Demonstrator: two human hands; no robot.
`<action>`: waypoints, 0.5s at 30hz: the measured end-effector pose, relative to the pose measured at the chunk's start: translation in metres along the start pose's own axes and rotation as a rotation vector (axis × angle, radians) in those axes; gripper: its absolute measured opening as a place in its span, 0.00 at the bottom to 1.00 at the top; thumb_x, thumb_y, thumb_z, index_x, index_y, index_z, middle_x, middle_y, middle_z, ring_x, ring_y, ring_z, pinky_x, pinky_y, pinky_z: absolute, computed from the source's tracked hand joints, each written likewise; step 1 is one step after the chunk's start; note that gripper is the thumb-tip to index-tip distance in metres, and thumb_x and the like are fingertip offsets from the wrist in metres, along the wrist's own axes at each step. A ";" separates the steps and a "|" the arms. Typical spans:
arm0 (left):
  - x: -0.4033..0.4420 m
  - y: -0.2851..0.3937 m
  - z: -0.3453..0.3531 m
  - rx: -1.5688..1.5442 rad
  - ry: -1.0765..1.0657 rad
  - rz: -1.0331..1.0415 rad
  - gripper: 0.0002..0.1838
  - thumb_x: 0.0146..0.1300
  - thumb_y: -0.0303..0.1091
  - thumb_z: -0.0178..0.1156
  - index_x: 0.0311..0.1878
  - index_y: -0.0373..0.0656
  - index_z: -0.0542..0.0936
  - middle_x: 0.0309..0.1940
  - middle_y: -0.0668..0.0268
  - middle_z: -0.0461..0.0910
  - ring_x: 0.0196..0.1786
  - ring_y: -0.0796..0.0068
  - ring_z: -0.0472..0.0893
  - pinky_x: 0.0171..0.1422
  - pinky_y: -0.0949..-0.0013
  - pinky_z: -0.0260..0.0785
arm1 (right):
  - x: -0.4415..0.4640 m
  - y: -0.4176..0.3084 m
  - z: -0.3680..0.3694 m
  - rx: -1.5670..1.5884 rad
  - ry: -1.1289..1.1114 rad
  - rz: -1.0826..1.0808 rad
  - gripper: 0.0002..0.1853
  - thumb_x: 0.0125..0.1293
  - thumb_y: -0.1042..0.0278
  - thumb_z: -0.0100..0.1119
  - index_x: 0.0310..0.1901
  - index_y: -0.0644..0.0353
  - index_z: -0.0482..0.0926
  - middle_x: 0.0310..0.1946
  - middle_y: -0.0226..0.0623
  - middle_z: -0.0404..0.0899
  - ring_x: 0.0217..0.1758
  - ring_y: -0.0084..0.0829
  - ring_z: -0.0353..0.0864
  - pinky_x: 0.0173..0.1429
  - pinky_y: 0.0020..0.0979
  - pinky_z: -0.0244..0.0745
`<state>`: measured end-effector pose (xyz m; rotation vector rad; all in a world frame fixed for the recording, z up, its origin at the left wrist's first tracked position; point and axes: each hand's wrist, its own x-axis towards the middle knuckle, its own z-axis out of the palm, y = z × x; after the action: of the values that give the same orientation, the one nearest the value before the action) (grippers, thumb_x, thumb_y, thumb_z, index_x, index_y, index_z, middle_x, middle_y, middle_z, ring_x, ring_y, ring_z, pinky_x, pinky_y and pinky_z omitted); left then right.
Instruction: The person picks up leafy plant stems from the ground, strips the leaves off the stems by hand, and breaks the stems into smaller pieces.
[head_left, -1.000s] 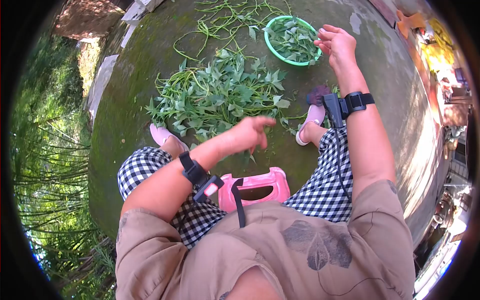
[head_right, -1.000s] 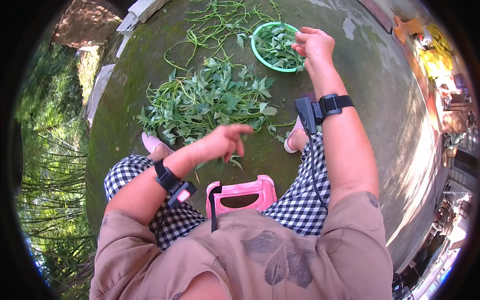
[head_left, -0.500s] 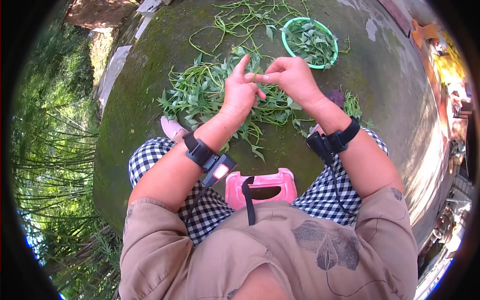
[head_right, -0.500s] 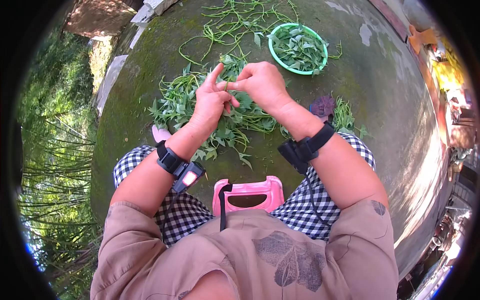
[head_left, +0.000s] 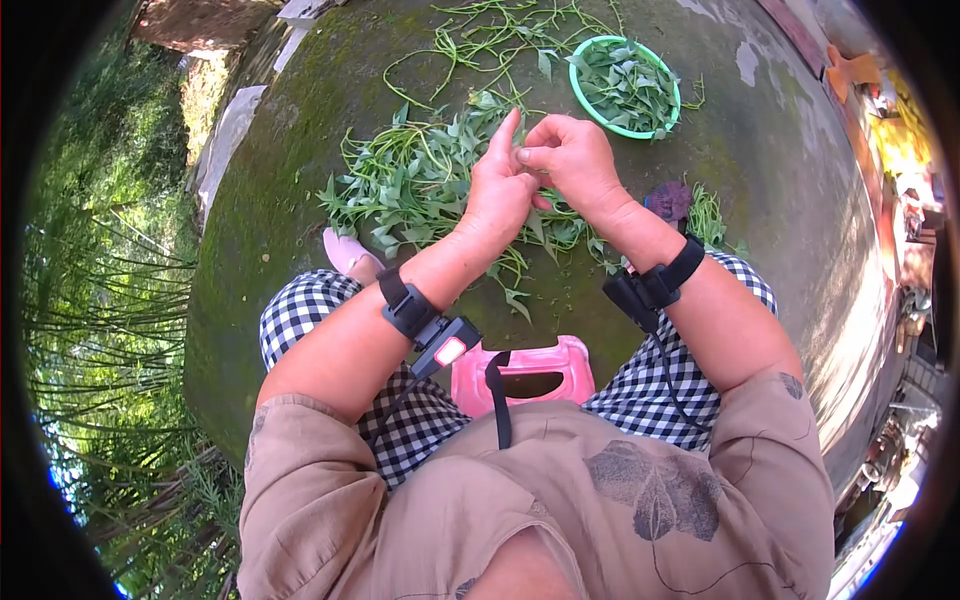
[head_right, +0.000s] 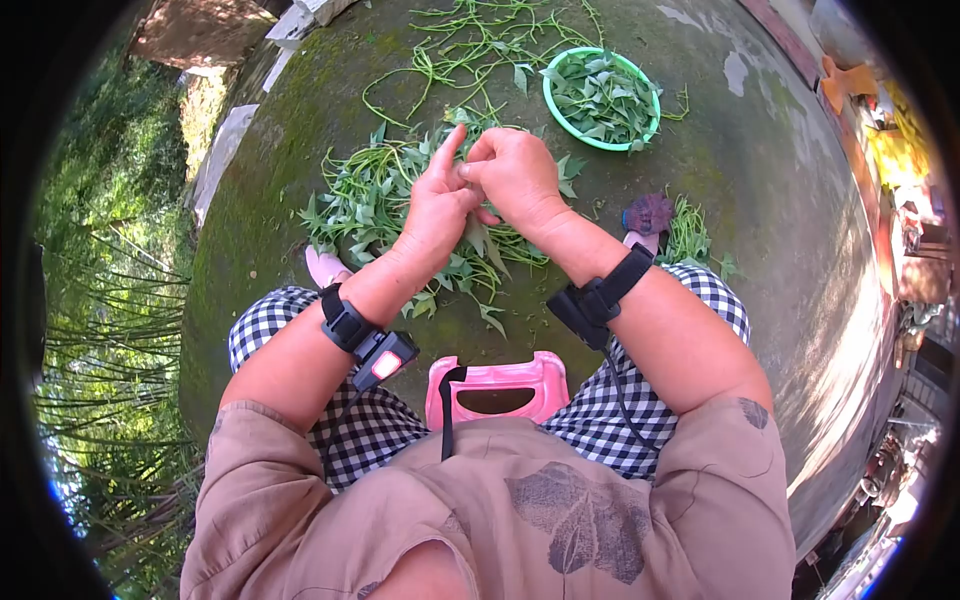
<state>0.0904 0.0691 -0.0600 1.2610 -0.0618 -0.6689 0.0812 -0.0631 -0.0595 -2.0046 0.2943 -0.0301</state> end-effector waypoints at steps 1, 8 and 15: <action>-0.001 -0.001 0.000 -0.007 -0.011 -0.015 0.45 0.57 0.15 0.51 0.77 0.42 0.45 0.49 0.63 0.77 0.44 0.75 0.79 0.39 0.71 0.77 | 0.001 0.002 -0.002 -0.017 -0.004 -0.025 0.08 0.48 0.65 0.66 0.27 0.60 0.82 0.24 0.39 0.82 0.28 0.37 0.82 0.35 0.37 0.74; 0.019 0.012 -0.031 0.339 0.281 0.108 0.27 0.55 0.22 0.55 0.62 0.41 0.75 0.51 0.65 0.79 0.44 0.79 0.77 0.47 0.75 0.70 | 0.011 -0.005 -0.032 -0.285 -0.193 -0.144 0.07 0.53 0.69 0.63 0.32 0.62 0.78 0.24 0.39 0.80 0.29 0.33 0.79 0.36 0.35 0.72; 0.015 0.014 -0.025 0.508 -0.004 0.167 0.16 0.59 0.26 0.61 0.52 0.38 0.81 0.39 0.68 0.83 0.39 0.82 0.78 0.46 0.76 0.70 | 0.007 0.000 -0.035 -0.294 -0.252 -0.171 0.08 0.51 0.67 0.62 0.32 0.60 0.79 0.28 0.40 0.82 0.34 0.42 0.81 0.39 0.40 0.73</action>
<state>0.1184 0.0848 -0.0606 1.7197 -0.3547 -0.5260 0.0823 -0.0958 -0.0443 -2.2917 -0.0385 0.1658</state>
